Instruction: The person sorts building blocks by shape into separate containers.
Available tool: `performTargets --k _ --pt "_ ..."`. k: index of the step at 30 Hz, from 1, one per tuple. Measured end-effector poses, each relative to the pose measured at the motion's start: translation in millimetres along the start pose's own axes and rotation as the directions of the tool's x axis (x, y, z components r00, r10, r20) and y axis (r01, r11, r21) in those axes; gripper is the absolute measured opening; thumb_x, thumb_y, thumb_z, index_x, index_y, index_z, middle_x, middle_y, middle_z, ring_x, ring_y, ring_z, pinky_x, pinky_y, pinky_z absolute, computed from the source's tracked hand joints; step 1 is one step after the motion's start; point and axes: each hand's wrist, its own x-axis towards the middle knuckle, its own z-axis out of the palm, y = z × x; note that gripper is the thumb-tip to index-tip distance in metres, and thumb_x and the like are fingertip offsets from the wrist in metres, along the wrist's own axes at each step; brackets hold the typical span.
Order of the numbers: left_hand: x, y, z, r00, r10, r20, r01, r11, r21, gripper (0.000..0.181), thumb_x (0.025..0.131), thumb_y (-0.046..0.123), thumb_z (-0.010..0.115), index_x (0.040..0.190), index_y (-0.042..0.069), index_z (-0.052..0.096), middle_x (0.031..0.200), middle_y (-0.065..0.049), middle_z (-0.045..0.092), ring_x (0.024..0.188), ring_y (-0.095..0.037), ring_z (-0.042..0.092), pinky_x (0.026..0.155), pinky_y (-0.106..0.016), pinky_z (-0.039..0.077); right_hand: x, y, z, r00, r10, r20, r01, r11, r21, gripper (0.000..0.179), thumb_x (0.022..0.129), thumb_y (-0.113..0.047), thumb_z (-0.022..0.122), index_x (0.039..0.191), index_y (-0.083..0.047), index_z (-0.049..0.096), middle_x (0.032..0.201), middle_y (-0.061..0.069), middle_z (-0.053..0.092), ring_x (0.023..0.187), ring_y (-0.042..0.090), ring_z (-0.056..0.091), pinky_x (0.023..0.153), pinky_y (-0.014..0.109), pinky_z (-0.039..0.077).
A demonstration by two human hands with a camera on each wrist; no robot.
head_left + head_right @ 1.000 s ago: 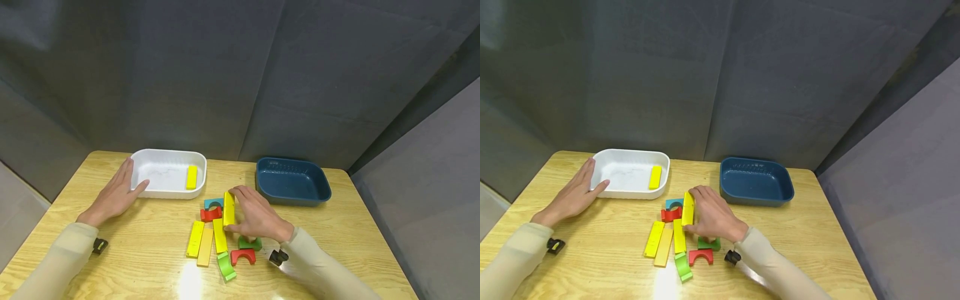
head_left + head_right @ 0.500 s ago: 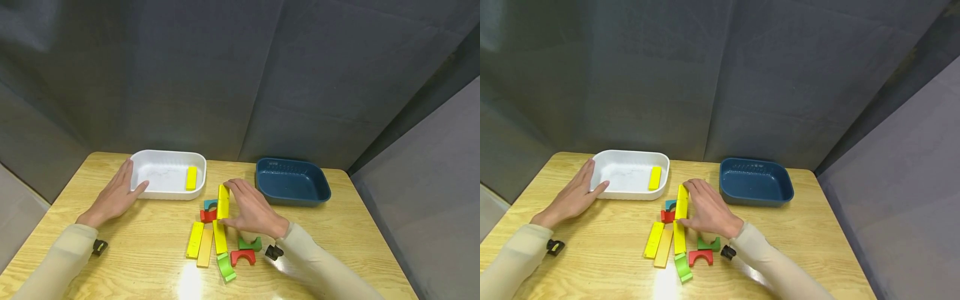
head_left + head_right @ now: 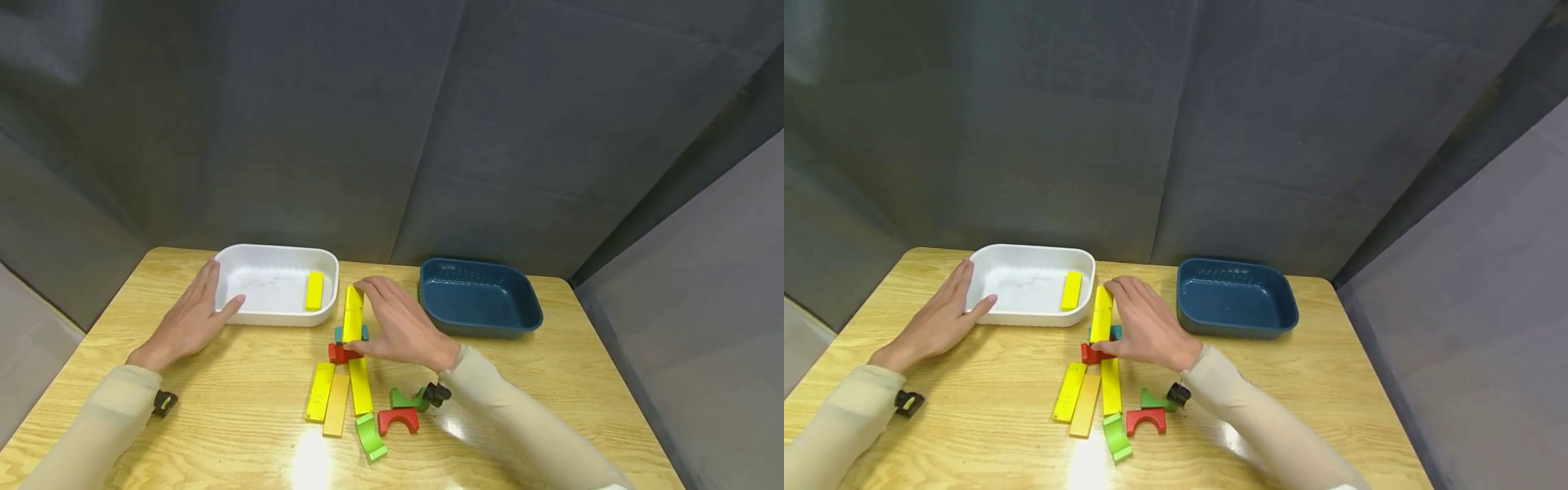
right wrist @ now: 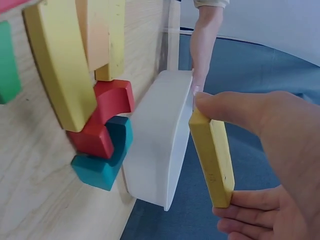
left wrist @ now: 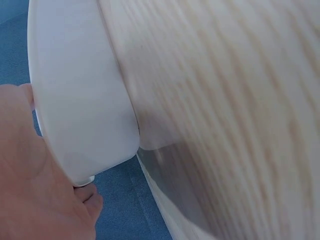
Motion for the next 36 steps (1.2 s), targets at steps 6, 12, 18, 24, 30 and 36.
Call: performTargets --k 6,12,18,24,30,36 --pt "0.7 1.2 0.1 1.000 0.000 0.002 0.000 1.000 0.004 0.099 0.111 0.063 0.040 0.169 0.000 -0.010 0.178 -0.013 -0.020 0.165 -0.040 -0.009 0.127 -0.069 0.011 14.4 -3 0 1.000 -0.011 -0.004 0.011 1.000 0.001 0.097 0.083 -0.063 0.086 0.154 -0.007 0.051 0.153 0.009 0.055 0.139 0.026 0.051 0.120 0.042 0.044" --pt "1.7 1.8 -0.2 1.000 0.003 -0.003 -0.003 1.000 0.009 0.099 0.111 0.063 0.040 0.169 0.001 -0.010 0.178 -0.013 -0.019 0.165 -0.042 -0.006 0.128 -0.069 0.011 29.3 -6 2 1.000 -0.017 -0.005 0.017 1.000 0.005 0.098 0.083 -0.061 0.087 0.154 -0.005 0.051 0.154 0.010 0.054 0.139 0.028 0.051 0.119 0.044 0.045" --pt "1.9 3.0 -1.0 1.000 0.000 0.000 0.000 1.000 0.004 0.099 0.111 0.063 0.040 0.169 0.000 -0.011 0.178 -0.014 -0.019 0.164 -0.043 -0.005 0.128 -0.069 0.010 46.0 -8 5 1.000 -0.022 -0.006 0.021 1.000 -0.015 0.098 0.085 -0.065 0.084 0.155 -0.006 0.050 0.153 0.010 0.055 0.136 0.026 0.052 0.118 0.040 0.046" --pt "0.5 3.0 -1.3 1.000 -0.001 0.001 0.001 1.000 0.000 0.099 0.111 0.062 0.040 0.169 0.000 -0.011 0.178 -0.014 -0.020 0.165 -0.042 -0.007 0.128 -0.069 0.010 65.8 -7 10 0.998 -0.054 -0.020 0.053 0.997 -0.050 0.094 0.085 -0.063 0.083 0.152 -0.005 0.052 0.149 0.010 0.057 0.132 0.025 0.053 0.116 0.036 0.047" --pt "-1.3 2.4 -0.1 1.000 -0.003 0.004 0.003 1.000 -0.005 0.098 0.111 0.062 0.040 0.169 0.000 -0.011 0.178 -0.014 -0.019 0.165 -0.041 -0.008 0.128 -0.069 0.009 81.6 -10 16 1.000 -0.028 0.002 0.028 0.998 -0.061 0.097 0.085 -0.065 0.083 0.154 -0.006 0.050 0.150 0.008 0.057 0.133 0.024 0.053 0.119 0.036 0.044" --pt "-1.9 2.3 -1.0 1.000 -0.002 0.006 0.002 1.000 -0.006 0.098 0.112 0.062 0.039 0.169 0.000 -0.011 0.178 -0.014 -0.020 0.165 -0.040 -0.009 0.128 -0.068 0.009 98.4 -11 21 0.999 -0.033 0.003 0.034 0.997 -0.075 0.099 0.084 -0.067 0.083 0.154 -0.005 0.051 0.149 0.008 0.057 0.133 0.024 0.053 0.119 0.035 0.043"
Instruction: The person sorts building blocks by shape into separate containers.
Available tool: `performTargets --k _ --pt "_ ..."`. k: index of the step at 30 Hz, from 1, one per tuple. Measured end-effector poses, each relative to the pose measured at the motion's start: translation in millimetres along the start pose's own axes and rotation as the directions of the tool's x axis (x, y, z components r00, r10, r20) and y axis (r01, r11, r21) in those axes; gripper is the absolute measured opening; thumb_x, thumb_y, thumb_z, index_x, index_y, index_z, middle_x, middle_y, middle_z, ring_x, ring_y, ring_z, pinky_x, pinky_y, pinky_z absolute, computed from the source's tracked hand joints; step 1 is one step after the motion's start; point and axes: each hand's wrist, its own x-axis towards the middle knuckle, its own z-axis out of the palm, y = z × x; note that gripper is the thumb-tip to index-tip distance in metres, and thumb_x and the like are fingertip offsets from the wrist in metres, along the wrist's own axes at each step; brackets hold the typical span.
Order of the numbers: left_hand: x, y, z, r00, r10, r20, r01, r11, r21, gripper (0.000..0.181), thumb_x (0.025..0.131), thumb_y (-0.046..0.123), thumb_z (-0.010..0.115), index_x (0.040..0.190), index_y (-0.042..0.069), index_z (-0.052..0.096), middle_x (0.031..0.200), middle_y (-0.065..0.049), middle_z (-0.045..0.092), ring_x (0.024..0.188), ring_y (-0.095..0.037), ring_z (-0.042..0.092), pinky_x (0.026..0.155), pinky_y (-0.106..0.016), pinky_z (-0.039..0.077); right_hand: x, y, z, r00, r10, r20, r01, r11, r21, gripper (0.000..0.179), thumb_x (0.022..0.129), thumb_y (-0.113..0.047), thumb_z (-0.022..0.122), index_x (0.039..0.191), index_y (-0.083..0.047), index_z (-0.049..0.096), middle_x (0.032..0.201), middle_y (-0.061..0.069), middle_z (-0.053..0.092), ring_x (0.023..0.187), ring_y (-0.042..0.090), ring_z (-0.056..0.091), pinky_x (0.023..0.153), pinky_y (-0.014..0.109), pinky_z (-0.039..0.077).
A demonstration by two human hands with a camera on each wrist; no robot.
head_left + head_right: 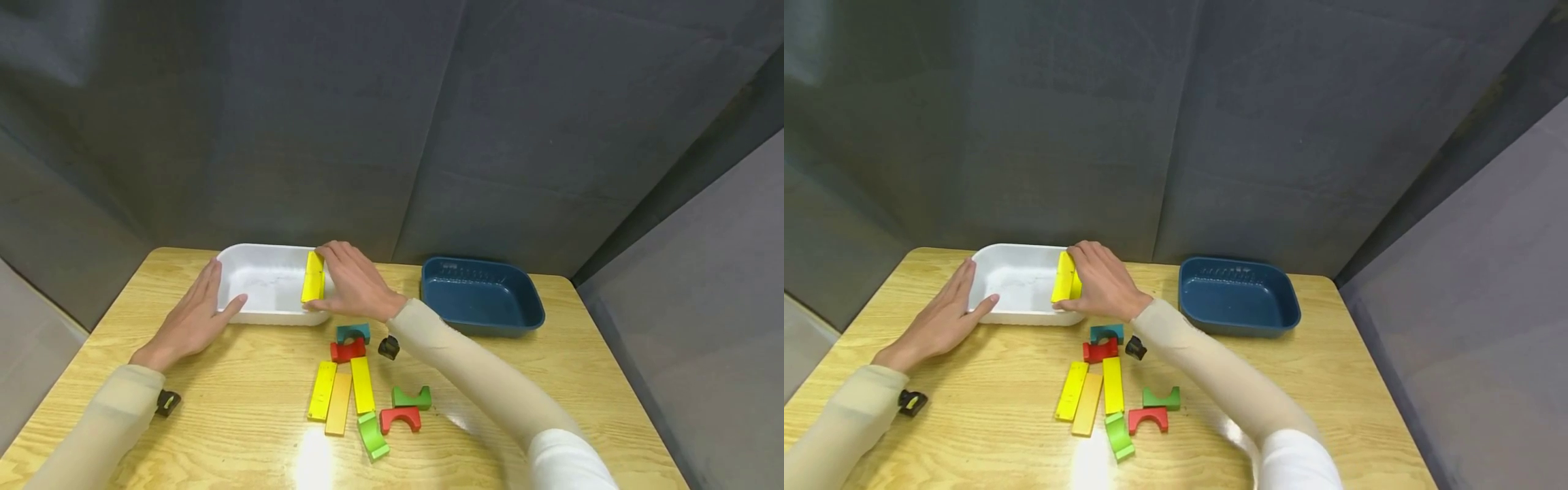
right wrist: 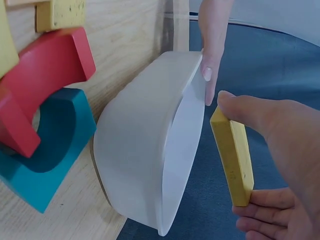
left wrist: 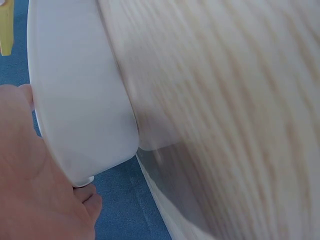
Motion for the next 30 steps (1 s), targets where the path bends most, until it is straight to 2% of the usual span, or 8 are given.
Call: performTargets --k 19,30 --pt "0.6 -0.5 0.5 1.000 -0.005 -0.005 0.005 1.000 0.011 0.098 0.111 0.062 0.039 0.169 0.000 -0.011 0.178 -0.014 -0.019 0.165 -0.041 -0.008 0.128 -0.069 0.010 31.9 3 30 0.998 0.021 0.060 -0.021 1.000 0.000 0.101 0.083 -0.068 0.084 0.155 -0.005 0.049 0.147 0.008 0.056 0.131 0.024 0.052 0.118 0.034 0.042" --pt "1.3 1.3 0.9 1.000 -0.003 -0.005 0.003 1.000 0.006 0.098 0.111 0.062 0.039 0.169 0.000 -0.011 0.177 -0.015 -0.019 0.165 -0.041 -0.009 0.128 -0.068 0.009 43.5 2 45 0.994 0.015 0.107 -0.010 0.999 -0.048 0.100 0.082 -0.069 0.084 0.153 -0.006 0.052 0.142 0.006 0.058 0.129 0.022 0.053 0.118 0.033 0.042"
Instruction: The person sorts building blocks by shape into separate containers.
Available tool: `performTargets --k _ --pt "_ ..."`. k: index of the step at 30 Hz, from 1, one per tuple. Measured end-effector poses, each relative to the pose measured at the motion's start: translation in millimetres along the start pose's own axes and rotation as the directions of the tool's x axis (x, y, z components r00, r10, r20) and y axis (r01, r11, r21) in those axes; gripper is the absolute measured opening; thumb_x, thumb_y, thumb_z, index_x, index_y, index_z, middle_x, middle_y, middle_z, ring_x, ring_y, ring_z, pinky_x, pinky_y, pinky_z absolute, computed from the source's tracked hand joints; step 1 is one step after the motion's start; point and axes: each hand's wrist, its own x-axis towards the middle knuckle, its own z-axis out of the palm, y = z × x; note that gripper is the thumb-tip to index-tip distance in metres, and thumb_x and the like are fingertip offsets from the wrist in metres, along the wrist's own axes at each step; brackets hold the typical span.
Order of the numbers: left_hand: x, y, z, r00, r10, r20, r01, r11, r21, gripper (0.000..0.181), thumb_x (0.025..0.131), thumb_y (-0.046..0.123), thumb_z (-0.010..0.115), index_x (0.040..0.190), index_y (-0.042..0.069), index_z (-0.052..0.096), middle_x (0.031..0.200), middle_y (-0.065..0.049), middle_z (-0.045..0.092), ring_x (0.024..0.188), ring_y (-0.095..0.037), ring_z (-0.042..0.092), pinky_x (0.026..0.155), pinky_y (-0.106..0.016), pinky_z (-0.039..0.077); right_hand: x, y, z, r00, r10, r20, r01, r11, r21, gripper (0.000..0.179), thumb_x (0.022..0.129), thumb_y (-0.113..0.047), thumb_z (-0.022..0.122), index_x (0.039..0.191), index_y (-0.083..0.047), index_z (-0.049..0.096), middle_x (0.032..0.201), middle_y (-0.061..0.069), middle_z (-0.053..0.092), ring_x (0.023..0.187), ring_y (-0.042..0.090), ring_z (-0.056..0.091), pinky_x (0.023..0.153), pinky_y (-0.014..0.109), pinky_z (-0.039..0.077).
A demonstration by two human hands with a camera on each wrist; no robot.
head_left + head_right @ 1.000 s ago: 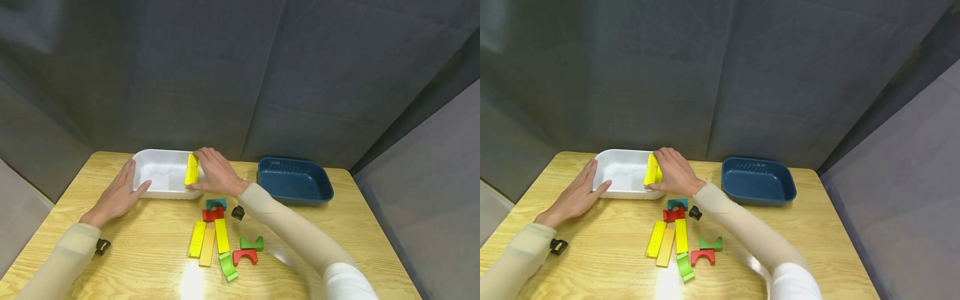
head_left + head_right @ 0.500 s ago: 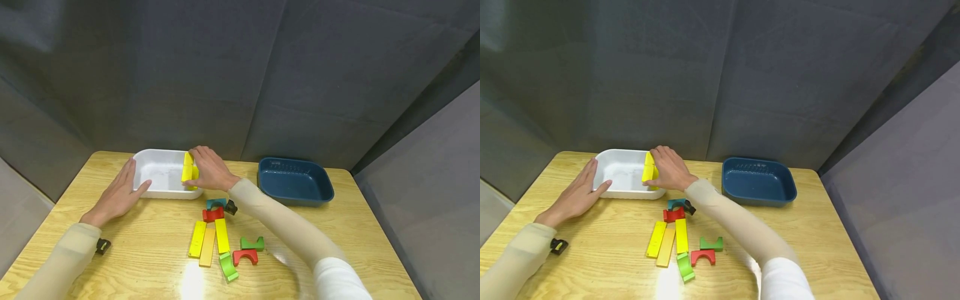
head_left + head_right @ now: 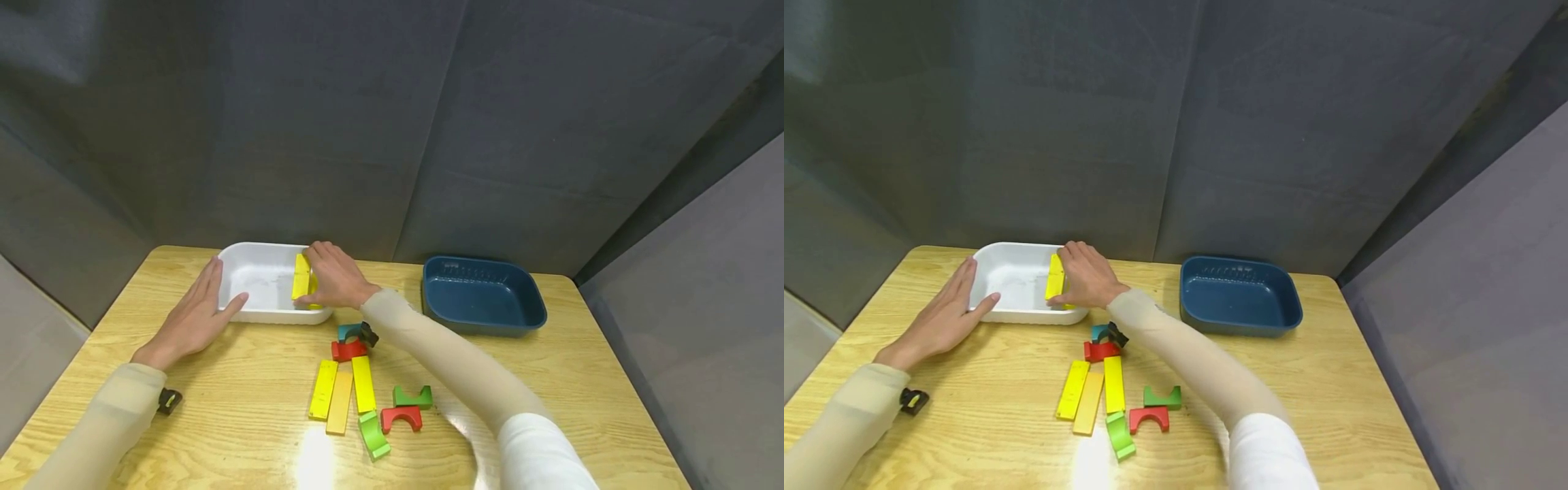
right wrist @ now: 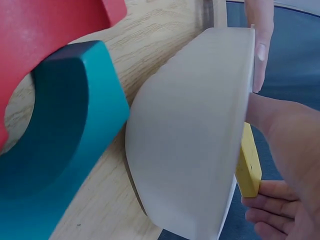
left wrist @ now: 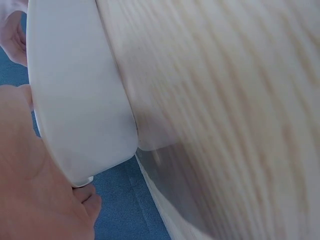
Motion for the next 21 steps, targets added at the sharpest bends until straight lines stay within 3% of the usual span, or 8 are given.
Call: performTargets --k 21 --pt "-2.6 -0.9 -1.4 1.000 0.007 -0.002 -0.007 1.000 0.004 0.097 0.112 0.062 0.039 0.169 0.000 -0.010 0.178 -0.014 -0.018 0.165 -0.041 -0.008 0.129 -0.068 0.009 11.5 -1 13 0.995 0.025 0.100 -0.021 0.999 -0.033 0.103 0.083 -0.070 0.083 0.155 -0.005 0.050 0.155 0.009 0.053 0.142 0.025 0.049 0.124 0.035 0.036"
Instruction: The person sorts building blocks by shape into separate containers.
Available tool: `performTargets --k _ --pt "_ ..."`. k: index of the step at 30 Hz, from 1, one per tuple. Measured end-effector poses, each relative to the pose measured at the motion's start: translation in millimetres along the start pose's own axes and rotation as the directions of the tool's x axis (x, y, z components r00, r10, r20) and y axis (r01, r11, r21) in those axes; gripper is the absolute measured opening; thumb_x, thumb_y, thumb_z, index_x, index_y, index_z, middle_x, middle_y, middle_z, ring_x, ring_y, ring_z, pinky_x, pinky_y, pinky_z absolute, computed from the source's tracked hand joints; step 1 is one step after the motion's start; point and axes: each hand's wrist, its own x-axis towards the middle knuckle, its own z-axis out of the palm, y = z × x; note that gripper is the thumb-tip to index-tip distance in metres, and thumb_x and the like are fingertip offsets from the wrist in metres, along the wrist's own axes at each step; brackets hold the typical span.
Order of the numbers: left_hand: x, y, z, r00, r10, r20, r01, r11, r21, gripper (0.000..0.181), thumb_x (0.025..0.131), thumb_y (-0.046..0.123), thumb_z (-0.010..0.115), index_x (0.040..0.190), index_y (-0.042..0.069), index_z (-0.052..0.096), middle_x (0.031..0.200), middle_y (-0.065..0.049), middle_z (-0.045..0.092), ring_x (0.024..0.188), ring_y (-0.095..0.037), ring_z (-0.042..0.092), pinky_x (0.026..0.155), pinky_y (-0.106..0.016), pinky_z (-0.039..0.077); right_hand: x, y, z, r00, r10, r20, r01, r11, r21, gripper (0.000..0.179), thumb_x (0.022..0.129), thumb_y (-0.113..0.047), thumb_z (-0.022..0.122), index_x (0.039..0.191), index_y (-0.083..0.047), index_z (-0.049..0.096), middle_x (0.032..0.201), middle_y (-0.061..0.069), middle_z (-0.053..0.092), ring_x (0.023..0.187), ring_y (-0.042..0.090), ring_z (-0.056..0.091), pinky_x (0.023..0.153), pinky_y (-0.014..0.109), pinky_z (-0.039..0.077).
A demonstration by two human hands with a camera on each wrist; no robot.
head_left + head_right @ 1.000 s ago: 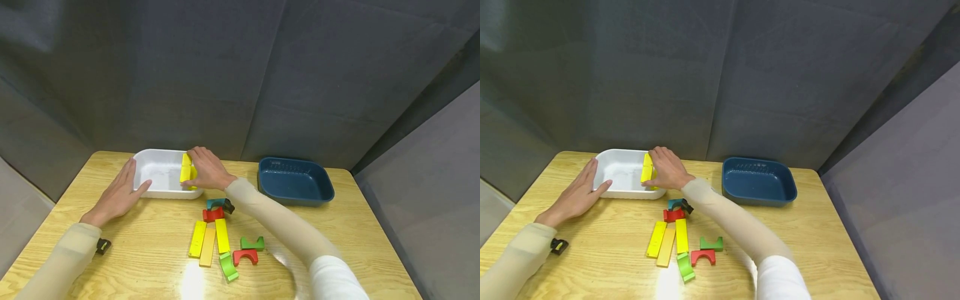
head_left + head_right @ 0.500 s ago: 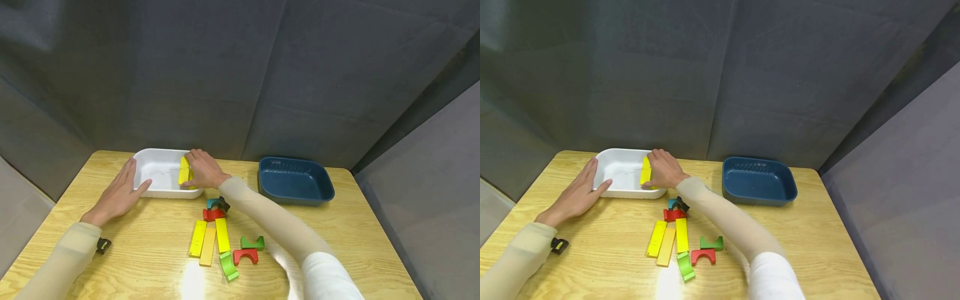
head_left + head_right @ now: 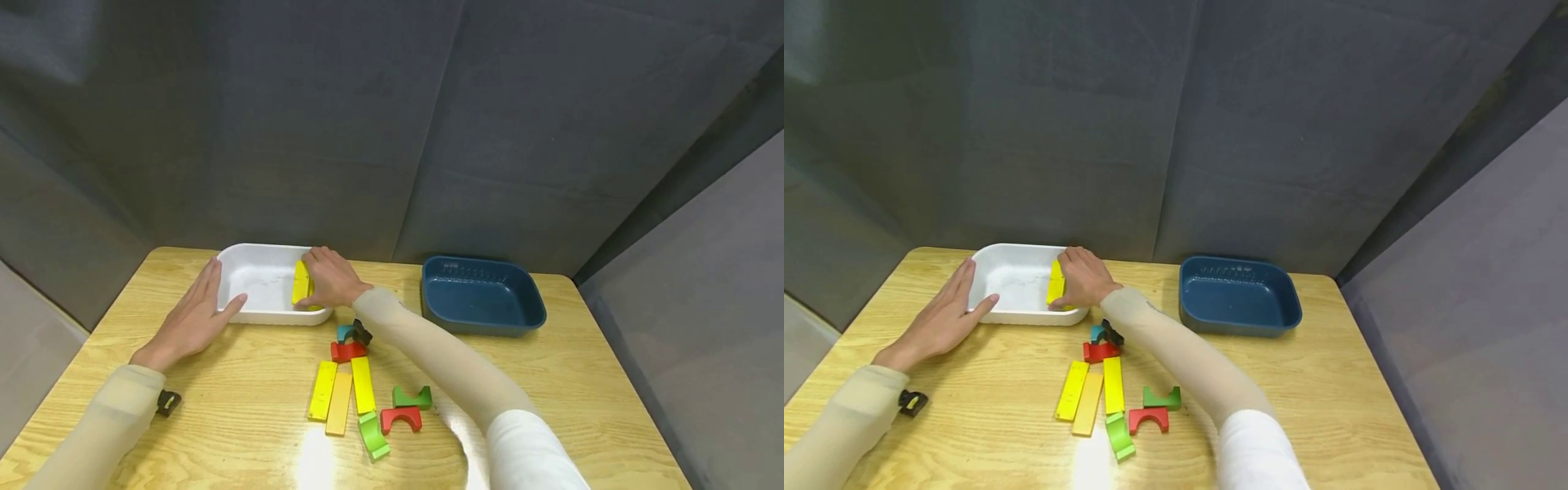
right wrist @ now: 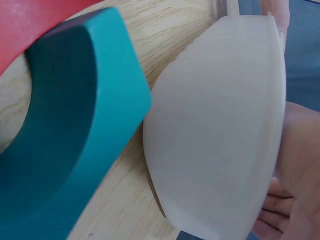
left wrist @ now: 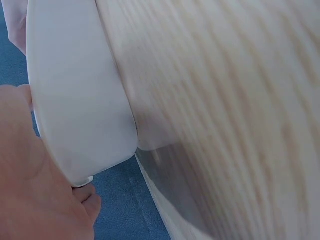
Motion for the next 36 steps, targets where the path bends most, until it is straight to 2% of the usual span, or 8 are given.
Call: performTargets --k 6,17,24,36 --pt "-1.4 -0.3 -1.0 1.000 -0.007 0.002 0.007 1.000 -0.004 0.098 0.112 0.062 0.039 0.169 0.000 -0.011 0.178 -0.015 -0.018 0.164 -0.042 -0.007 0.128 -0.068 0.009 4.7 -2 3 0.999 -0.014 0.036 0.016 0.998 -0.053 0.098 0.084 -0.072 0.080 0.152 -0.006 0.053 0.154 0.008 0.055 0.143 0.024 0.048 0.129 0.033 0.028" --pt "0.0 -0.6 -0.5 1.000 -0.008 -0.003 0.008 1.000 0.006 0.099 0.111 0.062 0.040 0.169 0.000 -0.011 0.178 -0.015 -0.018 0.164 -0.044 -0.005 0.128 -0.069 0.011 9.8 -5 4 0.996 -0.011 0.091 0.020 0.995 -0.097 0.092 0.085 -0.068 0.081 0.148 -0.005 0.056 0.155 0.008 0.054 0.147 0.025 0.045 0.130 0.034 0.025" --pt "0.9 -1.5 0.5 1.000 -0.009 -0.001 0.009 1.000 0.004 0.099 0.111 0.063 0.040 0.169 0.000 -0.010 0.178 -0.015 -0.017 0.164 -0.043 -0.006 0.128 -0.069 0.011 13.0 -6 6 0.993 0.025 0.116 -0.012 0.994 -0.112 0.092 0.087 -0.069 0.079 0.149 -0.006 0.054 0.158 0.008 0.051 0.149 0.024 0.042 0.131 0.033 0.022" --pt "0.9 -1.6 -0.3 1.000 -0.011 0.003 0.011 1.000 0.004 0.098 0.111 0.062 0.039 0.169 0.000 -0.010 0.178 -0.015 -0.018 0.164 -0.043 -0.006 0.128 -0.069 0.010 16.2 -6 6 0.993 0.026 0.116 -0.011 0.992 -0.125 0.088 0.086 -0.074 0.076 0.141 -0.008 0.058 0.151 0.007 0.054 0.143 0.023 0.046 0.130 0.033 0.026"
